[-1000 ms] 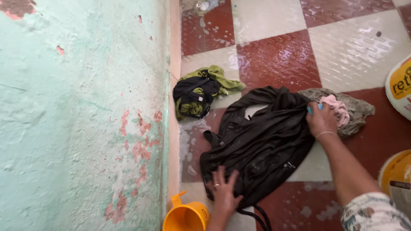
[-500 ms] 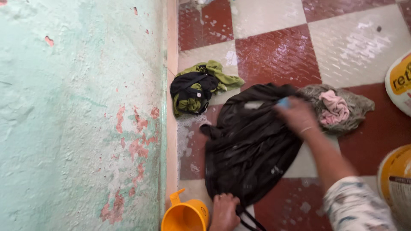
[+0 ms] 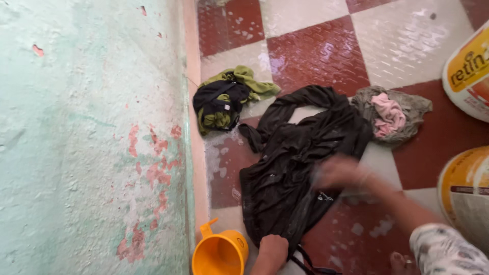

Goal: The person is hand-washing clothes on a tiled floor. They scrub a patterned green garment with a blue bar of soap, rinse it with water from a yellow cup, and wring it out. They then repeat the process with a black garment, scrubbing it with soap and rinsing it.

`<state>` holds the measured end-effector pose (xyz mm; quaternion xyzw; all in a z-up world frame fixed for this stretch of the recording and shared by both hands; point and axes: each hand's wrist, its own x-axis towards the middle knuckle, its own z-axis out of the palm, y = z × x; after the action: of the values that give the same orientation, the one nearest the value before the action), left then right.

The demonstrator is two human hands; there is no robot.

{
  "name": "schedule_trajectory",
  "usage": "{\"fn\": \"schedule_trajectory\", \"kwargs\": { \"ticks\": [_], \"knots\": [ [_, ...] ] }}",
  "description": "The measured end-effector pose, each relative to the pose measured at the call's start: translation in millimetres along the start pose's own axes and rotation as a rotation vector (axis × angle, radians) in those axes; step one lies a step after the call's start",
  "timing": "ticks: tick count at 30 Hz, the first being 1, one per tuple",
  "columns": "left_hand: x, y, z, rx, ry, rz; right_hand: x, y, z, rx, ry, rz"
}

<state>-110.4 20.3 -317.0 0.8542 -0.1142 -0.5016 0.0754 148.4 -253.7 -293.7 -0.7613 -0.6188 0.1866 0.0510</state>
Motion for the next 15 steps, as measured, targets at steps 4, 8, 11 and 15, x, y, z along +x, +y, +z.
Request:
{"fn": "schedule_trajectory", "kwargs": {
  "ticks": [4,8,11,15],
  "knots": [
    [-15.4,21.0,-100.2,-0.039,-0.1,0.044,-51.1,62.9,-38.3,-0.134,0.2,0.995],
    [-9.4,27.2,-183.0,-0.244,0.647,-0.045,17.9,24.9,-32.3,0.376,0.555,1.335],
    [1.9,22.7,-217.7,-0.181,1.073,0.026,58.9,-67.9,-12.6,0.047,0.301,0.742],
    [2.9,12.0,-177.7,-0.132,0.961,0.055,35.9,-78.1,16.0,0.175,0.212,-0.038]
  ]
}}
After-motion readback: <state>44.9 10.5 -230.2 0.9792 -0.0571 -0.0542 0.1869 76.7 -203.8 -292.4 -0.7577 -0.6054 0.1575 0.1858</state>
